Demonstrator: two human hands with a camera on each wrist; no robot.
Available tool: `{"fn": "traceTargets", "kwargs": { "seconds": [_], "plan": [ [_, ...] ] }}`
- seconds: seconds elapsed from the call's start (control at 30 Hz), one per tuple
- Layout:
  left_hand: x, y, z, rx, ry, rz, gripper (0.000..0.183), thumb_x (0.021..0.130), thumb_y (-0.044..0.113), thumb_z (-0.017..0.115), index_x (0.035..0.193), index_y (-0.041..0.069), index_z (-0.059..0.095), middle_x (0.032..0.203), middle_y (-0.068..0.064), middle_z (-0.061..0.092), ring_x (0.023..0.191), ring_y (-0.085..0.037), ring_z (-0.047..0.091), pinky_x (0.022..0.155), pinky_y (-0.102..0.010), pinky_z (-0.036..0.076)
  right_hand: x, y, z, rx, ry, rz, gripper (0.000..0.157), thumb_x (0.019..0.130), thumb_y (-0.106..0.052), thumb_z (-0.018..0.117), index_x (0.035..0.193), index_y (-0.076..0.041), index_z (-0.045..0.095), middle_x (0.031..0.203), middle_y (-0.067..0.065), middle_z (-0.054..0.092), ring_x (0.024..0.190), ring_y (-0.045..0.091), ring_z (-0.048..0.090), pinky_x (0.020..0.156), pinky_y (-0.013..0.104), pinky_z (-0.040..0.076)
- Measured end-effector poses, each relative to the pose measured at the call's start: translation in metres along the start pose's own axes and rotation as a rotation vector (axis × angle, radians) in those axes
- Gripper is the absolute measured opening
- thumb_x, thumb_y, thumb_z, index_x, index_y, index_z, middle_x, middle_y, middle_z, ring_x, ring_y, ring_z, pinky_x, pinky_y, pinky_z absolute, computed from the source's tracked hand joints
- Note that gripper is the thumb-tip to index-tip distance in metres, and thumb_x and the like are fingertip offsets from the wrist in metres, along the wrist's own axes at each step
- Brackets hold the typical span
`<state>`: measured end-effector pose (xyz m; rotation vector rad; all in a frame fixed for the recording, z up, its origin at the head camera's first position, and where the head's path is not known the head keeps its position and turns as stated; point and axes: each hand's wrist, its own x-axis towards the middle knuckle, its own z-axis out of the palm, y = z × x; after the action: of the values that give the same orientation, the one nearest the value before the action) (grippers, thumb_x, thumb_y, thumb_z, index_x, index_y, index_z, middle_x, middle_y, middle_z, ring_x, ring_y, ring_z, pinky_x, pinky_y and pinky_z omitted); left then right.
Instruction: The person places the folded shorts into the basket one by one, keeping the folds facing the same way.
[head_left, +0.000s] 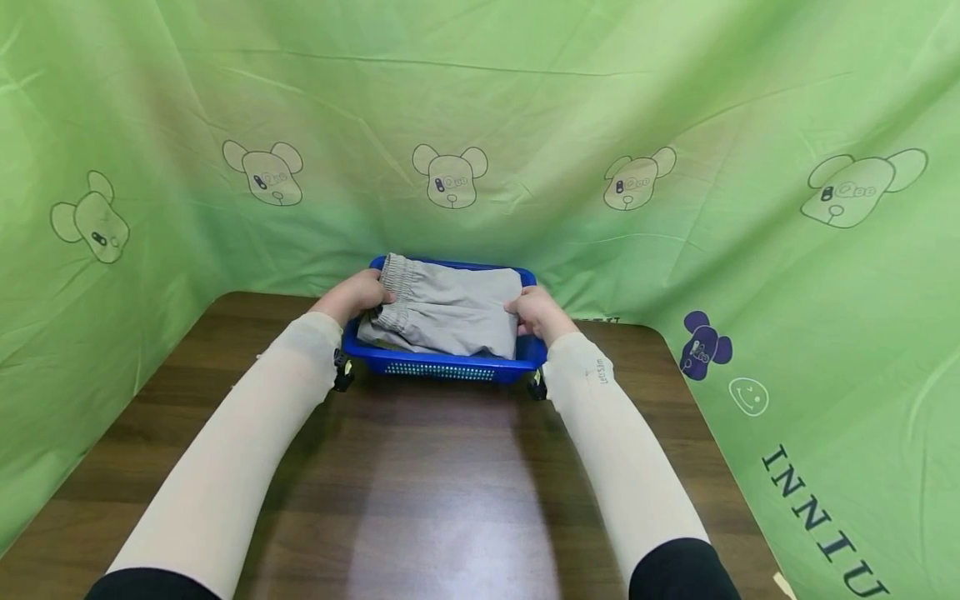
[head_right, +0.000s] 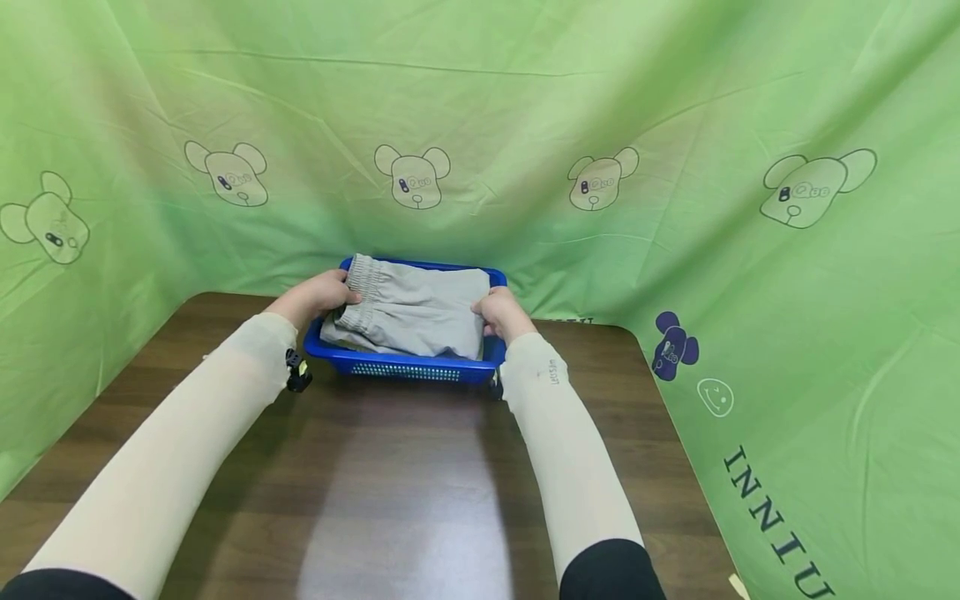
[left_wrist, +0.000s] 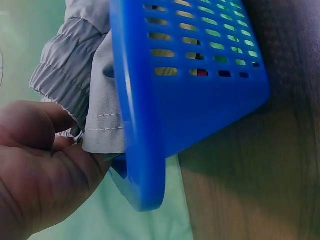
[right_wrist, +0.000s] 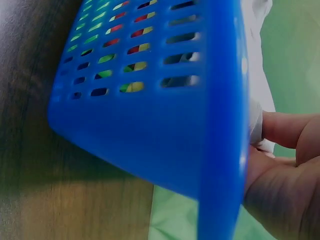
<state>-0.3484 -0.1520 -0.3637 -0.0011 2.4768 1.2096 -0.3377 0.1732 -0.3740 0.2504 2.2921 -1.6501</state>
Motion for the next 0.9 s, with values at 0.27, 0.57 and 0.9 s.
{"fn": "traceTargets", "kwargs": {
  "seconds": [0.27,0.57,0.9],
  "plan": [
    [0.005,0.0,0.002,0.157,-0.011,-0.022,0.078,0.106,0.018,0.051,0.163,-0.001,0.001,0.17,-0.024,0.004,0.156,-0.04,0.007,0.125,-0.052,0.02,-0.001,0.0,-0.001,-0.095,0.001,-0.015,0.042,0.102,-0.005,0.056,0.141,0.004,0.044,0.105,0.011,0.048,0.071,0.016,0.05,0.064,0.031,0.055],
    [0.004,0.004,0.009,0.178,0.009,-0.041,0.076,0.106,0.018,0.052,0.163,0.001,0.005,0.17,-0.023,0.009,0.156,-0.04,0.012,0.124,-0.053,0.023,-0.004,0.001,0.003,-0.216,0.038,-0.05,0.063,0.101,-0.005,0.056,0.157,0.003,0.028,0.147,0.024,0.045,0.08,0.021,0.055,0.063,0.03,0.056],
    [0.004,0.003,0.013,0.224,0.053,-0.034,0.074,0.105,0.019,0.054,0.163,-0.001,0.011,0.168,-0.024,0.015,0.155,-0.042,0.016,0.123,-0.054,0.024,-0.001,-0.005,0.007,-0.394,0.098,-0.02,0.045,0.096,-0.002,0.059,0.137,0.008,0.046,0.133,0.027,0.051,0.058,0.025,0.062,0.068,0.043,0.062]
  ]
}}
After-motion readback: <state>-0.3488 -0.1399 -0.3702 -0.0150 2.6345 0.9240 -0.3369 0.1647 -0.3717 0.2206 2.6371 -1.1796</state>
